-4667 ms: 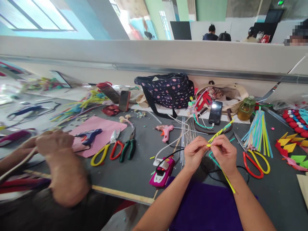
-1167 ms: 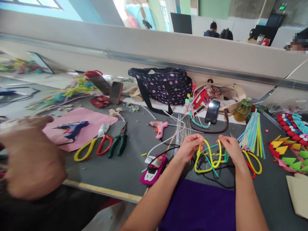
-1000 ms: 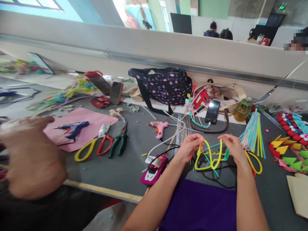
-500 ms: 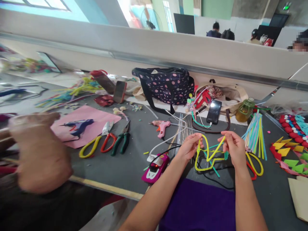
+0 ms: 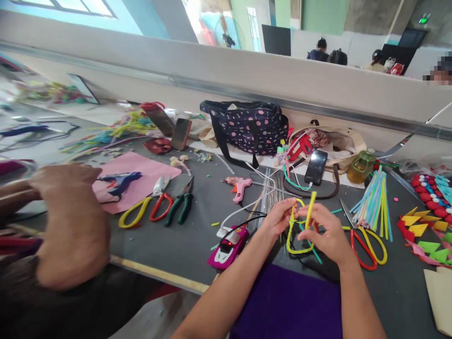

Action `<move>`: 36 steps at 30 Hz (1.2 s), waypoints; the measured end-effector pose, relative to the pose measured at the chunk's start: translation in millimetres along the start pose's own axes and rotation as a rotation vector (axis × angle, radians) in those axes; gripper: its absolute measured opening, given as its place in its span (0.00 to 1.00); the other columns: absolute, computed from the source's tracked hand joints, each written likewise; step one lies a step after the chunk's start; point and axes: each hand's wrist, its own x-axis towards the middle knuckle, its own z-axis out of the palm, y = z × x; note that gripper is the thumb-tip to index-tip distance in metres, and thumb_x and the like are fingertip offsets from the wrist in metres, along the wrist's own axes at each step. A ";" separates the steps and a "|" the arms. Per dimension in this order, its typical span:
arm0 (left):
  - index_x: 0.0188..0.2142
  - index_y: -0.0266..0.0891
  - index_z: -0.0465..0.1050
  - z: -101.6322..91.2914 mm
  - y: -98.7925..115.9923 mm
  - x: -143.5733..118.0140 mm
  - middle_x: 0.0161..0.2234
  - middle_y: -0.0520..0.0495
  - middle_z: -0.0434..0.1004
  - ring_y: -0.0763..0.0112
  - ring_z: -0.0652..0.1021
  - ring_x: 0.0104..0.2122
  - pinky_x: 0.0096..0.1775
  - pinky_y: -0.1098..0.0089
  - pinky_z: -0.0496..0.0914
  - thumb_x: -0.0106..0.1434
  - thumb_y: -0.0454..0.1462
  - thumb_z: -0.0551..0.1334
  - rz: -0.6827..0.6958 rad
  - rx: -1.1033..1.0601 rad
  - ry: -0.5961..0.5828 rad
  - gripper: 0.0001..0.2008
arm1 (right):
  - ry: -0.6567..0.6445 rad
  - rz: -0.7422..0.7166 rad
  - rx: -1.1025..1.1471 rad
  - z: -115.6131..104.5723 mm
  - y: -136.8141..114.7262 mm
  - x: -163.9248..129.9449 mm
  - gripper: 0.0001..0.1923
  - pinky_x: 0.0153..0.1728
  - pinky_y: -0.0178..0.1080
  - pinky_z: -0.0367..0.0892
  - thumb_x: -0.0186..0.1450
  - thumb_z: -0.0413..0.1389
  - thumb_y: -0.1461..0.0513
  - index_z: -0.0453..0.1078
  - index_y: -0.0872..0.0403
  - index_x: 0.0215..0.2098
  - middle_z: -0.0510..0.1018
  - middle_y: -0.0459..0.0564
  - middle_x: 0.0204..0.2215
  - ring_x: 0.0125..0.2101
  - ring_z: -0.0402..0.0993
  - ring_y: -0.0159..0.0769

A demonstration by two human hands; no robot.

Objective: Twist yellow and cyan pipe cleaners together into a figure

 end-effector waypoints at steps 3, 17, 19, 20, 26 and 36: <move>0.27 0.31 0.71 -0.8 0.2 0.7 0.21 0.51 0.73 0.79 0.72 0.17 0.22 0.77 0.70 0.55 0.31 0.67 -0.002 -0.005 0.012 0.06 | -0.051 -0.070 -0.139 6.8 -4.7 0.9 0.07 0.41 0.40 0.70 0.65 0.56 0.58 0.76 0.49 0.38 0.77 0.52 0.41 0.42 0.73 0.39; 0.30 0.32 0.71 2.5 1.7 -2.7 0.21 0.52 0.73 0.79 0.73 0.17 0.24 0.74 0.74 0.54 0.31 0.68 0.005 0.021 0.001 0.07 | 0.657 0.300 -0.064 -12.8 11.6 0.7 0.13 0.23 0.34 0.62 0.60 0.59 0.51 0.72 0.53 0.31 0.78 0.48 0.23 0.22 0.69 0.33; 0.29 0.32 0.71 2.5 2.3 -2.5 0.21 0.51 0.73 0.79 0.73 0.17 0.24 0.74 0.74 0.54 0.31 0.69 -0.002 0.027 -0.001 0.07 | 0.534 0.378 -0.174 -23.0 23.3 0.0 0.16 0.22 0.34 0.60 0.60 0.57 0.49 0.73 0.53 0.30 0.76 0.47 0.22 0.21 0.67 0.33; 0.29 0.32 0.71 2.5 2.5 -2.4 0.21 0.51 0.73 0.79 0.73 0.17 0.25 0.74 0.74 0.54 0.31 0.69 -0.005 0.031 0.000 0.08 | 0.420 0.401 -0.176 -27.8 28.8 -1.3 0.16 0.22 0.34 0.59 0.61 0.56 0.49 0.73 0.53 0.29 0.75 0.47 0.20 0.21 0.66 0.33; 0.28 0.32 0.71 2.6 2.4 -3.3 0.21 0.51 0.73 0.79 0.73 0.17 0.24 0.74 0.73 0.53 0.32 0.70 0.014 0.065 -0.029 0.08 | -0.109 0.496 -0.257 -33.6 44.4 -6.9 0.16 0.23 0.33 0.53 0.61 0.54 0.53 0.68 0.53 0.21 0.71 0.44 0.16 0.19 0.62 0.30; 0.27 0.32 0.71 5.8 1.3 -10.0 0.22 0.51 0.73 0.78 0.73 0.18 0.24 0.73 0.74 0.46 0.39 0.74 0.065 0.151 -0.144 0.16 | -0.193 0.475 -0.626 -11.3 41.9 0.3 0.14 0.24 0.35 0.47 0.63 0.49 0.61 0.62 0.52 0.19 0.69 0.44 0.18 0.21 0.62 0.32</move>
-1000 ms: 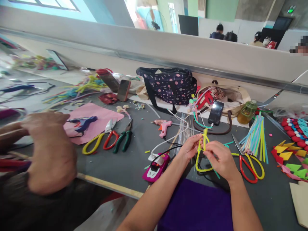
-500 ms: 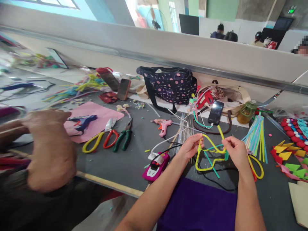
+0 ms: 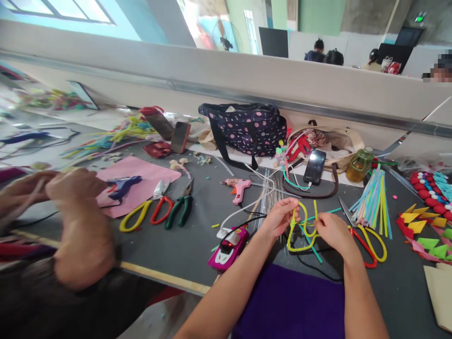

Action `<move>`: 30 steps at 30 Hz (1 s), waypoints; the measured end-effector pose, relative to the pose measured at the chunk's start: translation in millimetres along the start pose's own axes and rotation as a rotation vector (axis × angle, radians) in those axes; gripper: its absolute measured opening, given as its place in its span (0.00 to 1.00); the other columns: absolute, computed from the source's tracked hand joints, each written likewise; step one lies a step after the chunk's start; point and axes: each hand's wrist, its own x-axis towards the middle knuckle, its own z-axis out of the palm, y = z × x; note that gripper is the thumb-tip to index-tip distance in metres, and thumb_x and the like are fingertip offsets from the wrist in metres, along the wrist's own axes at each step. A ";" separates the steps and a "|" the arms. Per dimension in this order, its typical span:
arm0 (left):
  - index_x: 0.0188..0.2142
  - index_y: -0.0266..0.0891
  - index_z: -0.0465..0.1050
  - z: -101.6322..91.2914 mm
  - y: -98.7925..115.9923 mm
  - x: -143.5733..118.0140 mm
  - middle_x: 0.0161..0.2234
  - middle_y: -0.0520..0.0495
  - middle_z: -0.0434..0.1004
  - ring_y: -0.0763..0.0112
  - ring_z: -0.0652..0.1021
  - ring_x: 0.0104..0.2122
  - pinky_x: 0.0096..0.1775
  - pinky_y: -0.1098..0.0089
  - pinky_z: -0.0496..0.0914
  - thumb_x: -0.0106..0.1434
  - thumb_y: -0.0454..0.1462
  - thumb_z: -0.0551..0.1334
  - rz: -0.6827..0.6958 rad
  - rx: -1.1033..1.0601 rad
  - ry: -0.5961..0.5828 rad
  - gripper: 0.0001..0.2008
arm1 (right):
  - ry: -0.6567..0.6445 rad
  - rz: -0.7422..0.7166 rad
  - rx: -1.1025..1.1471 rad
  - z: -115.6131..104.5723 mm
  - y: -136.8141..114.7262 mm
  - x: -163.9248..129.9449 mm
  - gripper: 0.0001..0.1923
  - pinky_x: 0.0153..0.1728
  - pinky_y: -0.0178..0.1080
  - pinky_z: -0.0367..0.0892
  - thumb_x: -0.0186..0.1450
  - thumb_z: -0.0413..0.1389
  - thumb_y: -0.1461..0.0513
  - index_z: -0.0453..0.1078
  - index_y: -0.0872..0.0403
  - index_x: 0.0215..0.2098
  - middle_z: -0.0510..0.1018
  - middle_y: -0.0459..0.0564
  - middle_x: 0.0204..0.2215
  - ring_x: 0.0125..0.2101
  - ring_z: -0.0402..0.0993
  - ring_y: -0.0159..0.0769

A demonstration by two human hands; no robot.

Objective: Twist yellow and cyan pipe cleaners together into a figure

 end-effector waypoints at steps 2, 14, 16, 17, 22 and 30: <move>0.27 0.32 0.71 1.6 1.2 -2.0 0.21 0.51 0.73 0.78 0.72 0.17 0.24 0.72 0.74 0.45 0.40 0.75 -0.003 0.016 -0.012 0.17 | 0.118 0.064 -0.006 1.5 -1.1 0.8 0.14 0.24 0.36 0.48 0.65 0.48 0.58 0.63 0.51 0.22 0.70 0.45 0.18 0.21 0.64 0.33; 0.27 0.32 0.70 2.7 -2.4 -5.6 0.22 0.52 0.73 0.78 0.73 0.17 0.24 0.72 0.74 0.46 0.41 0.74 -0.010 0.058 -0.084 0.18 | 0.318 0.021 0.264 10.8 11.4 8.7 0.16 0.24 0.35 0.56 0.64 0.49 0.55 0.74 0.54 0.42 0.74 0.47 0.22 0.21 0.66 0.35; 0.27 0.32 0.71 3.2 -1.9 -6.7 0.22 0.52 0.73 0.78 0.73 0.17 0.25 0.72 0.74 0.47 0.42 0.74 -0.011 0.067 -0.109 0.17 | 0.294 -0.010 0.388 9.2 14.7 9.5 0.16 0.23 0.35 0.56 0.63 0.50 0.54 0.75 0.55 0.38 0.75 0.48 0.23 0.21 0.65 0.34; 0.27 0.33 0.71 3.5 -1.6 -7.3 0.22 0.52 0.73 0.78 0.73 0.17 0.25 0.71 0.74 0.47 0.42 0.74 -0.014 0.068 -0.121 0.17 | 0.294 -0.019 0.446 7.7 15.6 9.6 0.17 0.22 0.34 0.56 0.62 0.51 0.53 0.75 0.55 0.36 0.75 0.48 0.23 0.21 0.64 0.33; 0.27 0.33 0.70 5.3 0.2 -9.8 0.22 0.52 0.72 0.77 0.73 0.17 0.24 0.71 0.74 0.46 0.41 0.74 -0.023 0.056 -0.155 0.17 | 0.260 -0.021 0.682 -3.4 13.4 5.5 0.17 0.21 0.32 0.54 0.60 0.56 0.51 0.74 0.56 0.35 0.72 0.45 0.21 0.20 0.60 0.29; 0.26 0.32 0.70 12.1 2.9 -16.0 0.22 0.52 0.72 0.77 0.73 0.16 0.24 0.70 0.74 0.46 0.43 0.74 -0.007 0.108 -0.184 0.18 | 0.318 0.030 0.776 -6.2 9.4 2.9 0.16 0.22 0.32 0.52 0.57 0.60 0.50 0.74 0.55 0.28 0.69 0.42 0.20 0.21 0.59 0.28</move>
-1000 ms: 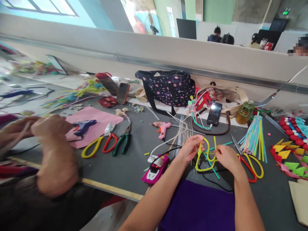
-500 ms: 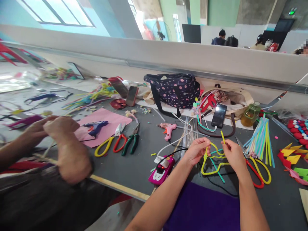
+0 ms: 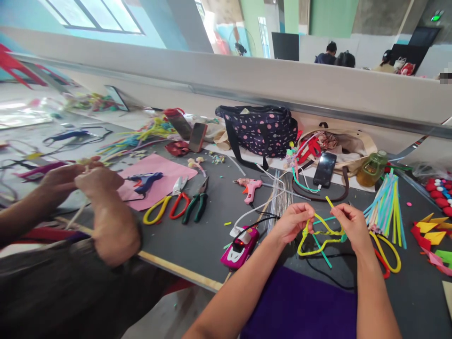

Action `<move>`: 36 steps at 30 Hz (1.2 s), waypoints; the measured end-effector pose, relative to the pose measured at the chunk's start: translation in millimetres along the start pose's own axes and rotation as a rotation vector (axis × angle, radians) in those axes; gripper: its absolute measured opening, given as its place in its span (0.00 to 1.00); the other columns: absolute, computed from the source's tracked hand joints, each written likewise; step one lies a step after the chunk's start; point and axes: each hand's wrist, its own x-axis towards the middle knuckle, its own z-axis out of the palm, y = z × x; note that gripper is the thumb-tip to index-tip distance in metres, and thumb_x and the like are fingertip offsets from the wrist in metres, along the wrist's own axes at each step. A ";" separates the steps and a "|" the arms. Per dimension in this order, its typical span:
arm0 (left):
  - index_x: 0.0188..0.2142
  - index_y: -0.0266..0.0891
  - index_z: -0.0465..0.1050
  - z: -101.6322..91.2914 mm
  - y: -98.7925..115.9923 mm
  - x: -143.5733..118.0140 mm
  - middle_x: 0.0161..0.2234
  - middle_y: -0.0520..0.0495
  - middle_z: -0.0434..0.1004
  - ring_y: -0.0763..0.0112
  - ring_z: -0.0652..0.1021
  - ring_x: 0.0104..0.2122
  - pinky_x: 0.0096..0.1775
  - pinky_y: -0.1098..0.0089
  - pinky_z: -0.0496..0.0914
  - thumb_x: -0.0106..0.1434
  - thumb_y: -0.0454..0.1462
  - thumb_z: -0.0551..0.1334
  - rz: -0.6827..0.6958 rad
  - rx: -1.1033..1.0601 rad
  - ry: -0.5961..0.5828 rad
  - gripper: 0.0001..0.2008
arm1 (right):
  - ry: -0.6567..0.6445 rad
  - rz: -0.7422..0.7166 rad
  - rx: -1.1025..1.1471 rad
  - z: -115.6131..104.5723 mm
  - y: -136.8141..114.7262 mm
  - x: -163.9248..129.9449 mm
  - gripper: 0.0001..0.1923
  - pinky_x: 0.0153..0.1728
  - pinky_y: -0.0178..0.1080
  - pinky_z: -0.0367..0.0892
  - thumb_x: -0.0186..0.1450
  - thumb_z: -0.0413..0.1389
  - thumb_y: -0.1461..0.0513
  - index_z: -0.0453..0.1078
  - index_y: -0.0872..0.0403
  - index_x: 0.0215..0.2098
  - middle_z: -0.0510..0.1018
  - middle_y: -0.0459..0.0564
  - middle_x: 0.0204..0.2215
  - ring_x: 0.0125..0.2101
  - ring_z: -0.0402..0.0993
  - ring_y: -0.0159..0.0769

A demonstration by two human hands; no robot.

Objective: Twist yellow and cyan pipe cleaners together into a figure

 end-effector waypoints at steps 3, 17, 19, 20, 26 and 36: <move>0.26 0.32 0.71 3.2 -0.2 -2.7 0.22 0.52 0.73 0.76 0.73 0.16 0.24 0.70 0.73 0.46 0.44 0.74 0.000 0.037 -0.012 0.19 | 0.063 0.004 0.040 0.9 1.3 0.8 0.14 0.24 0.32 0.56 0.56 0.62 0.52 0.75 0.55 0.27 0.73 0.45 0.23 0.24 0.63 0.29; 0.26 0.32 0.71 12.2 -0.3 -8.9 0.22 0.51 0.73 0.74 0.74 0.19 0.25 0.72 0.69 0.44 0.48 0.73 -0.014 0.148 -0.123 0.22 | 0.467 0.099 0.474 -10.0 19.7 21.6 0.15 0.11 0.25 0.46 0.50 0.67 0.56 0.72 0.58 0.27 0.67 0.39 0.13 0.12 0.54 0.20; 0.26 0.32 0.71 10.8 0.6 -7.4 0.22 0.51 0.73 0.74 0.75 0.19 0.24 0.74 0.67 0.44 0.48 0.73 0.012 0.159 -0.072 0.21 | 0.551 0.110 0.528 -17.0 22.9 21.9 0.14 0.10 0.24 0.48 0.50 0.66 0.56 0.71 0.58 0.27 0.70 0.40 0.14 0.11 0.58 0.21; 0.26 0.32 0.71 9.8 1.2 -6.3 0.21 0.51 0.73 0.74 0.75 0.19 0.24 0.75 0.65 0.45 0.47 0.73 0.031 0.169 -0.034 0.21 | 0.576 0.122 0.548 -19.6 23.9 21.7 0.15 0.10 0.24 0.50 0.49 0.66 0.56 0.71 0.58 0.28 0.72 0.42 0.15 0.12 0.61 0.22; 0.26 0.33 0.71 4.0 3.0 -0.3 0.20 0.52 0.72 0.75 0.75 0.19 0.24 0.76 0.63 0.47 0.47 0.71 0.099 0.199 0.100 0.19 | 0.459 0.050 0.490 -7.8 9.1 12.5 0.28 0.18 0.29 0.67 0.51 0.66 0.57 0.65 0.53 0.48 0.81 0.49 0.29 0.26 0.79 0.36; 0.26 0.33 0.72 -3.4 -0.1 6.2 0.22 0.51 0.73 0.76 0.75 0.20 0.24 0.76 0.62 0.49 0.45 0.70 0.132 0.247 0.159 0.17 | 0.119 -0.330 -0.275 33.2 -22.7 -25.2 0.12 0.30 0.36 0.70 0.66 0.53 0.54 0.74 0.52 0.37 0.79 0.51 0.32 0.28 0.76 0.36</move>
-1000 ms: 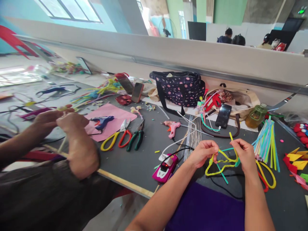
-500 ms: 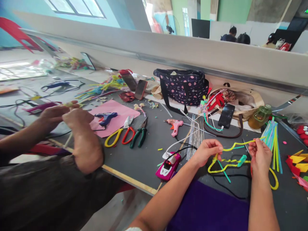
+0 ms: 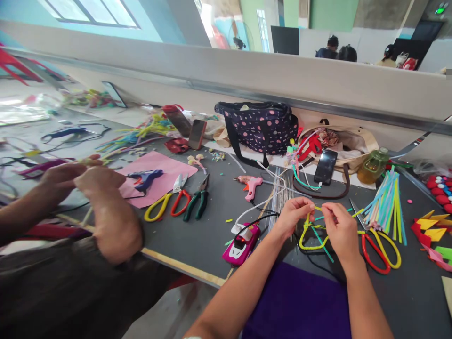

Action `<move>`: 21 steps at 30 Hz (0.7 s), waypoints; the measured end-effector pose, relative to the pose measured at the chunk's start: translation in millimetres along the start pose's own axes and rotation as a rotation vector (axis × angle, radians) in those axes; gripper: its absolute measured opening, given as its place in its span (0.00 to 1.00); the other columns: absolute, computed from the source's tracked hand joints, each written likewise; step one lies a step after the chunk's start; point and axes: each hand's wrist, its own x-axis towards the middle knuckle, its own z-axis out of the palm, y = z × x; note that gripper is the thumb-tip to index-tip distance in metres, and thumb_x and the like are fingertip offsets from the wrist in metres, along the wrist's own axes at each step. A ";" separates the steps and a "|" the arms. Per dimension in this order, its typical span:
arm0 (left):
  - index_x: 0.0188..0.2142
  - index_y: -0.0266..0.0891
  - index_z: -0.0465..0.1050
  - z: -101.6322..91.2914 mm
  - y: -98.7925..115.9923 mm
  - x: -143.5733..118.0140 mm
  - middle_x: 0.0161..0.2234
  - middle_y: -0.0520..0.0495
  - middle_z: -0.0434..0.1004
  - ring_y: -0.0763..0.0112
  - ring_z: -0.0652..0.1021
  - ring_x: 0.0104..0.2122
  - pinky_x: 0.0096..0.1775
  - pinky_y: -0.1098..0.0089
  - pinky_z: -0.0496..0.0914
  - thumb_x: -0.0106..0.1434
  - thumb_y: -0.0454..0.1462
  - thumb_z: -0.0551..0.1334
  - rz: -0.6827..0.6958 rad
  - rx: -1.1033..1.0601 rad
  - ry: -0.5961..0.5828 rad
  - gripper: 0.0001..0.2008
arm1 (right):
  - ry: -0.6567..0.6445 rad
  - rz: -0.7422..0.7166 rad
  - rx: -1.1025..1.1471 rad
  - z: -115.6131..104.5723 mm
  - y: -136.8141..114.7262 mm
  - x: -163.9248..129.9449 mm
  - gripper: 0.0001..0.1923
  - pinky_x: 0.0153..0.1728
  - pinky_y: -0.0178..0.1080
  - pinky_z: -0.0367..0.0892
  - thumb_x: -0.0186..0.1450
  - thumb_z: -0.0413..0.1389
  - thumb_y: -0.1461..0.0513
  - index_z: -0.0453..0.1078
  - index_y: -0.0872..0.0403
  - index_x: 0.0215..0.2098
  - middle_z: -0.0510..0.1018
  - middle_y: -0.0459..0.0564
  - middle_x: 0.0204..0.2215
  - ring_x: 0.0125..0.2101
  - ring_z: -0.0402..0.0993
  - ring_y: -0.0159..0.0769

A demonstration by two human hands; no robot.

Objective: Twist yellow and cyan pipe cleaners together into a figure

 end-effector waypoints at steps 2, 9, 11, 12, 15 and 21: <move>0.27 0.33 0.72 -0.4 -0.4 0.0 0.22 0.51 0.73 0.75 0.75 0.20 0.25 0.76 0.63 0.50 0.45 0.70 0.013 0.012 0.006 0.16 | -0.007 -0.008 -0.051 8.9 3.7 -1.5 0.12 0.31 0.36 0.70 0.68 0.51 0.55 0.73 0.52 0.38 0.79 0.51 0.34 0.29 0.76 0.36; 0.31 0.33 0.73 1.3 0.1 -3.6 0.24 0.49 0.75 0.73 0.76 0.23 0.29 0.74 0.66 0.49 0.43 0.71 -0.009 -0.009 -0.044 0.17 | 0.001 0.052 -0.054 21.0 11.2 -1.9 0.12 0.31 0.34 0.68 0.68 0.50 0.55 0.71 0.52 0.35 0.78 0.48 0.29 0.27 0.75 0.34; 0.31 0.33 0.73 1.8 0.0 -4.2 0.24 0.49 0.76 0.73 0.76 0.24 0.30 0.73 0.67 0.48 0.43 0.72 -0.019 -0.009 -0.051 0.17 | 0.024 0.050 -0.051 20.0 12.2 -1.7 0.12 0.30 0.34 0.69 0.68 0.50 0.54 0.71 0.52 0.35 0.78 0.49 0.29 0.27 0.75 0.34; 0.30 0.33 0.73 1.9 -0.2 -4.3 0.24 0.49 0.76 0.73 0.76 0.24 0.30 0.73 0.67 0.48 0.43 0.72 -0.018 -0.001 -0.041 0.17 | 0.027 0.049 -0.047 19.6 12.7 -1.6 0.13 0.30 0.34 0.69 0.68 0.50 0.54 0.71 0.52 0.35 0.78 0.49 0.29 0.27 0.75 0.34; 0.28 0.33 0.73 1.7 -1.5 -4.1 0.22 0.50 0.74 0.75 0.75 0.22 0.27 0.76 0.63 0.48 0.44 0.72 -0.007 0.006 0.000 0.17 | 0.009 0.054 -0.026 19.0 14.0 -0.9 0.13 0.28 0.34 0.68 0.68 0.50 0.54 0.71 0.52 0.35 0.78 0.48 0.29 0.25 0.75 0.33; 0.28 0.33 0.73 1.4 -5.8 -4.0 0.23 0.50 0.75 0.74 0.76 0.22 0.27 0.74 0.65 0.47 0.44 0.73 -0.054 -0.109 -0.021 0.17 | 0.034 0.034 -0.037 20.0 14.6 0.2 0.12 0.25 0.33 0.68 0.68 0.50 0.56 0.73 0.51 0.34 0.79 0.48 0.29 0.24 0.76 0.33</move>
